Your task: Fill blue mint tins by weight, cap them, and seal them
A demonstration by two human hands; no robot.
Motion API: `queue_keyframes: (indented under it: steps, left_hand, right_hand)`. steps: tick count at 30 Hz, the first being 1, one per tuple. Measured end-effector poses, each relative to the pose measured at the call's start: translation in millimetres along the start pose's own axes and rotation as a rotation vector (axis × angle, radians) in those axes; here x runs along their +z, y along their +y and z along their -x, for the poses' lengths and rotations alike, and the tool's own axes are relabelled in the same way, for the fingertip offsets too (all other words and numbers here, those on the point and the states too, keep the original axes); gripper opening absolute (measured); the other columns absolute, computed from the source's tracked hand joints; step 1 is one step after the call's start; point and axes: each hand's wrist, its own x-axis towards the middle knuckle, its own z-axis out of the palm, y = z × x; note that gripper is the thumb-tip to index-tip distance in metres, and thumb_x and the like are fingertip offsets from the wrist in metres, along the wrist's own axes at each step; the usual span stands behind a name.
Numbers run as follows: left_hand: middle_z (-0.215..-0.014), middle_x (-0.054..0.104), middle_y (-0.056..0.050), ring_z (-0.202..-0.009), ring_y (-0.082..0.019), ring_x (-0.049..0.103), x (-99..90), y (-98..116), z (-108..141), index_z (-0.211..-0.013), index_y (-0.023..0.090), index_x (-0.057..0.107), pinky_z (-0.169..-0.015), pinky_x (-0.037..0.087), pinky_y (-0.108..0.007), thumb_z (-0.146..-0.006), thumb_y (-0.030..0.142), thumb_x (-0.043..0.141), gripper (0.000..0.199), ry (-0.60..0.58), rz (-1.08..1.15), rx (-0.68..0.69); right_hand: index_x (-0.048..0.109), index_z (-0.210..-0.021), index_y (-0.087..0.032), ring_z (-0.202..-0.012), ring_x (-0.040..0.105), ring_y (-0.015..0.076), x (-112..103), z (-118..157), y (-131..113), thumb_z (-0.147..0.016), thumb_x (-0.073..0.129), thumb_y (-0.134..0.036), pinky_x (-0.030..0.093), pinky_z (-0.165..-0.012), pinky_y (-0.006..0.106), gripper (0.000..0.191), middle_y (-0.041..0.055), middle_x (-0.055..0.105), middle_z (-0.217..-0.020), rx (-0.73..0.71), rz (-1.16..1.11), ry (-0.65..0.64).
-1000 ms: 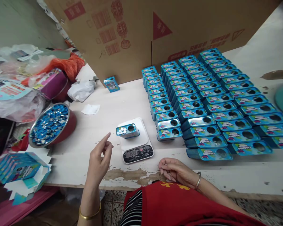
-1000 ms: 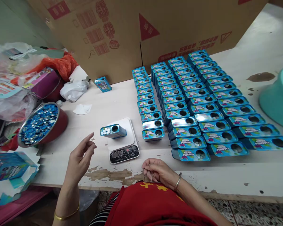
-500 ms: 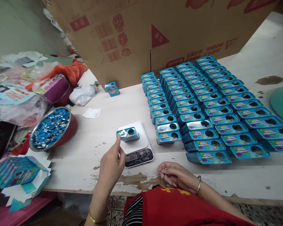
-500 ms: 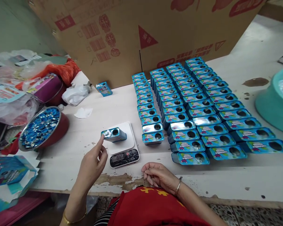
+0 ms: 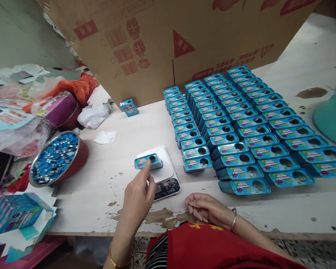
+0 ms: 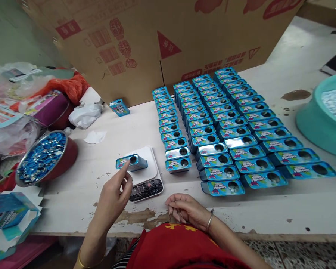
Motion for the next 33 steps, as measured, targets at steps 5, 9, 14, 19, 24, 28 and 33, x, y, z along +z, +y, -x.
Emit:
queue_keyframes:
  steps: [5, 9, 14, 19, 24, 28, 33]
  left_hand:
    - [-0.098, 0.066, -0.010, -0.087, -0.019, 0.061, 20.7, 38, 10, -0.113, 0.019, 0.057, -0.077, 0.050, -0.034, -0.090, 0.023, 0.049, 0.025, -0.210, 0.112, 0.412]
    - [-0.129, 0.053, -0.015, -0.118, -0.028, 0.049, 27.7, 27, 0, -0.126, 0.023, 0.050, -0.096, 0.040, -0.046, -0.085, 0.032, 0.059, 0.043, -0.065, -0.014, 0.483]
    - [-0.123, 0.055, -0.016, -0.116, -0.034, 0.049, 4.7, -37, -33, -0.135, 0.021, 0.042, -0.096, 0.035, -0.049, -0.083, 0.037, 0.060, 0.057, 0.129, -0.320, 0.232]
    - [-0.097, 0.062, -0.007, -0.088, -0.023, 0.055, -8.9, -12, -33, -0.123, 0.021, 0.051, -0.085, 0.038, -0.038, -0.086, 0.024, 0.054, 0.037, -0.039, -0.263, 0.427]
    - [-0.098, 0.063, -0.007, -0.088, -0.022, 0.055, 33.7, 56, -16, -0.118, 0.018, 0.052, -0.082, 0.036, -0.038, -0.083, 0.022, 0.059, 0.035, -0.122, -0.055, 0.571]
    - [-0.102, 0.061, -0.010, -0.091, -0.024, 0.054, 74.8, 62, -17, -0.118, 0.017, 0.053, -0.076, 0.037, -0.037, -0.080, 0.020, 0.061, 0.039, -0.084, -0.114, 0.542]
    - [-0.109, 0.058, -0.012, -0.102, -0.025, 0.053, 67.4, 13, -64, -0.121, 0.019, 0.052, -0.088, 0.036, -0.039, -0.080, 0.046, 0.063, 0.049, 0.189, -0.053, 0.565]
  right_hand:
    - [0.062, -0.084, -0.012, -0.048, 0.054, 0.0064, 5, -3, -3, -0.077, 0.065, -0.055, 0.035, -0.042, 0.016, 0.044, 0.0019, 0.062, -0.069, 0.130, -0.232, -0.040]
    - [0.062, -0.080, -0.013, -0.043, 0.048, 0.0052, 5, -2, -3, -0.075, 0.067, -0.054, 0.027, -0.036, 0.017, 0.042, 0.0001, 0.060, -0.064, 0.079, -0.223, 0.037]
    - [0.062, -0.074, -0.013, -0.038, 0.040, 0.0038, -3, 6, 0, -0.067, 0.071, -0.059, 0.015, -0.036, 0.019, 0.048, -0.0018, 0.057, -0.058, 0.015, 0.070, 0.119]
    - [0.064, -0.071, -0.013, -0.043, 0.040, 0.0052, -8, 9, 2, -0.067, 0.067, -0.065, 0.017, -0.041, 0.020, 0.052, -0.0011, 0.057, -0.056, -0.005, 0.249, 0.139]
    - [0.064, -0.066, -0.015, -0.043, 0.039, 0.0078, -10, 8, 7, -0.068, 0.065, -0.067, 0.019, -0.043, 0.024, 0.052, -0.0001, 0.056, -0.053, -0.066, 0.284, 0.144]
    - [0.065, -0.067, -0.016, -0.044, 0.040, 0.0077, -14, 6, 16, -0.063, 0.064, -0.073, 0.019, -0.044, 0.023, 0.058, -0.0007, 0.055, -0.053, -0.066, 0.310, 0.116]
    - [0.064, -0.070, -0.013, -0.047, 0.043, 0.0071, -17, 3, 21, -0.062, 0.066, -0.073, 0.024, -0.046, 0.020, 0.060, -0.0002, 0.055, -0.055, -0.021, 0.250, 0.087]
